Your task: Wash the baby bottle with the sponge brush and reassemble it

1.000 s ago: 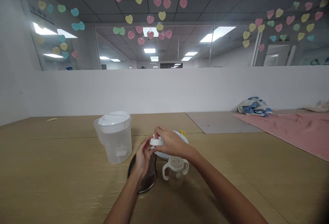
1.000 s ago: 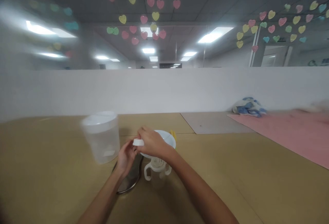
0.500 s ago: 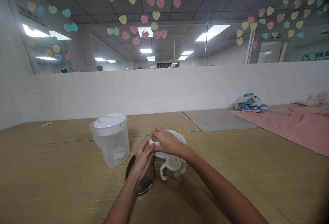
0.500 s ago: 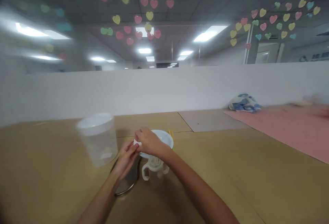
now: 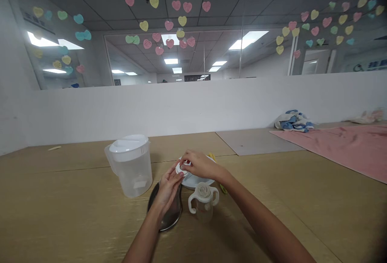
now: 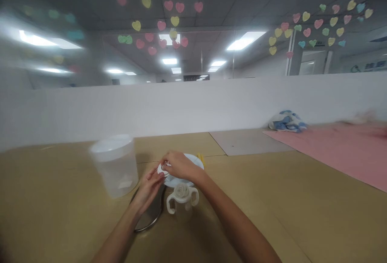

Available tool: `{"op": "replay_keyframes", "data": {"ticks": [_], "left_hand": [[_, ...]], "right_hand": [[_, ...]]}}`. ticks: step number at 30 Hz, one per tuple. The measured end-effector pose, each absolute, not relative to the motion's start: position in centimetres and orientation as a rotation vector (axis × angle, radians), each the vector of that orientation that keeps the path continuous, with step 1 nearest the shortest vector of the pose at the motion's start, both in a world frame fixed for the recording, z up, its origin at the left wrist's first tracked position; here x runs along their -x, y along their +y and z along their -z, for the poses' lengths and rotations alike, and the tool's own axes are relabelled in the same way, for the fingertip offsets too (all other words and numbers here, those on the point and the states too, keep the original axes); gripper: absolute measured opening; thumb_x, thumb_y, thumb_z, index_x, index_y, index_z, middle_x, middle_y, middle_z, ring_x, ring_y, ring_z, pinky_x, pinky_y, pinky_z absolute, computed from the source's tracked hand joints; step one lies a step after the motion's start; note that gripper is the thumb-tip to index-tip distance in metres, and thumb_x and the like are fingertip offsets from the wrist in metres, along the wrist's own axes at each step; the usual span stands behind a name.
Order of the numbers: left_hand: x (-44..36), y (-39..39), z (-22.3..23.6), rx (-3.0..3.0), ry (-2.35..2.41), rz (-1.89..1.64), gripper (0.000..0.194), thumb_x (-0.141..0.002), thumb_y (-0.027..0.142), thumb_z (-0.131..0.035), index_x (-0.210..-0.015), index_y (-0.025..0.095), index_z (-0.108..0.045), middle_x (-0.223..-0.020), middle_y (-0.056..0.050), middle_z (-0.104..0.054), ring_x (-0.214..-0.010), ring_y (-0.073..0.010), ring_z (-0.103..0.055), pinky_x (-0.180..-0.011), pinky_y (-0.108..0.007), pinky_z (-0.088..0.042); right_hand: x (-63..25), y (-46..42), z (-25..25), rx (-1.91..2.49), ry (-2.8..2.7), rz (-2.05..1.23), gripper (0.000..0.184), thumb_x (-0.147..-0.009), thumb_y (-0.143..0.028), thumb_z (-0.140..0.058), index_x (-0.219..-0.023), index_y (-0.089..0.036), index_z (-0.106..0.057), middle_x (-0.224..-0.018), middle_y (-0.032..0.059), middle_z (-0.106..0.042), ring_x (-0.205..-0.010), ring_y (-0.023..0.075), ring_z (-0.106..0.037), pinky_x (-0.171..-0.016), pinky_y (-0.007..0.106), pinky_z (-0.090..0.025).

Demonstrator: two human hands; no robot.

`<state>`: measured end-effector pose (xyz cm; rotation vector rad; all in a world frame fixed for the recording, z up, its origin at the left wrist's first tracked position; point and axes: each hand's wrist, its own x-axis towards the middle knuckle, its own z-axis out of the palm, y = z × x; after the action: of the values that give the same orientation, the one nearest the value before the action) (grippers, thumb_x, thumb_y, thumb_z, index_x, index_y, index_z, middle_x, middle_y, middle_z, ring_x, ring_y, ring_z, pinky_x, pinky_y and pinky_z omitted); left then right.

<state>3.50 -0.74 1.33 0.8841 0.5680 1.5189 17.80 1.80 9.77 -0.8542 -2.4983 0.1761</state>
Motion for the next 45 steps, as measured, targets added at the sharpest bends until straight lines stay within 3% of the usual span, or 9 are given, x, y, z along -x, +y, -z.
{"op": "replay_keyframes", "data": {"ticks": [24,28,36,45], "left_hand": [[-3.2,-0.9,-1.6,-0.848,0.595,-1.556,0.045,-0.055,0.011,-0.071,-0.098,0.017,-0.061,-0.095,-0.002,-0.068,-0.085,-0.0135,-0.061,-0.076,-0.021,-0.045],[-3.1,-0.8,-1.7,-0.858,0.552,-1.575,0.043,-0.054,0.011,-0.071,-0.096,0.016,-0.062,-0.091,-0.002,-0.068,-0.081,-0.0128,-0.061,-0.073,-0.021,-0.046],[-2.9,-0.5,-1.6,-0.841,0.513,-1.601,0.041,-0.051,0.01,-0.069,-0.09,0.017,-0.061,-0.087,0.001,-0.067,-0.076,-0.0104,-0.061,-0.069,-0.018,-0.046],[-2.8,-0.4,-1.5,-0.847,0.461,-1.586,0.045,-0.05,0.012,-0.073,-0.094,0.017,-0.063,-0.09,-0.002,-0.068,-0.078,-0.011,-0.061,-0.07,-0.018,-0.047]], "right_hand": [[-17.8,1.9,-10.2,0.916,-2.373,-0.252,0.013,-0.076,-0.015,-0.051,-0.077,-0.015,-0.063,-0.074,0.0024,-0.065,-0.066,0.011,-0.054,-0.06,0.021,-0.034],[-17.9,2.3,-10.0,0.872,-2.309,-0.446,0.011,-0.076,-0.017,-0.052,-0.077,-0.015,-0.063,-0.076,0.0031,-0.065,-0.068,0.0116,-0.057,-0.061,0.021,-0.039],[-18.3,3.3,-9.7,0.75,-2.08,-1.156,0.015,-0.073,-0.028,-0.059,-0.076,-0.014,-0.057,-0.075,0.0027,-0.062,-0.072,0.014,-0.06,-0.061,0.027,-0.052],[-18.7,3.5,-10.0,0.724,-2.0,-1.342,0.026,-0.067,-0.035,-0.067,-0.074,-0.013,-0.057,-0.076,0.0042,-0.063,-0.075,0.0153,-0.061,-0.066,0.03,-0.053]]}}
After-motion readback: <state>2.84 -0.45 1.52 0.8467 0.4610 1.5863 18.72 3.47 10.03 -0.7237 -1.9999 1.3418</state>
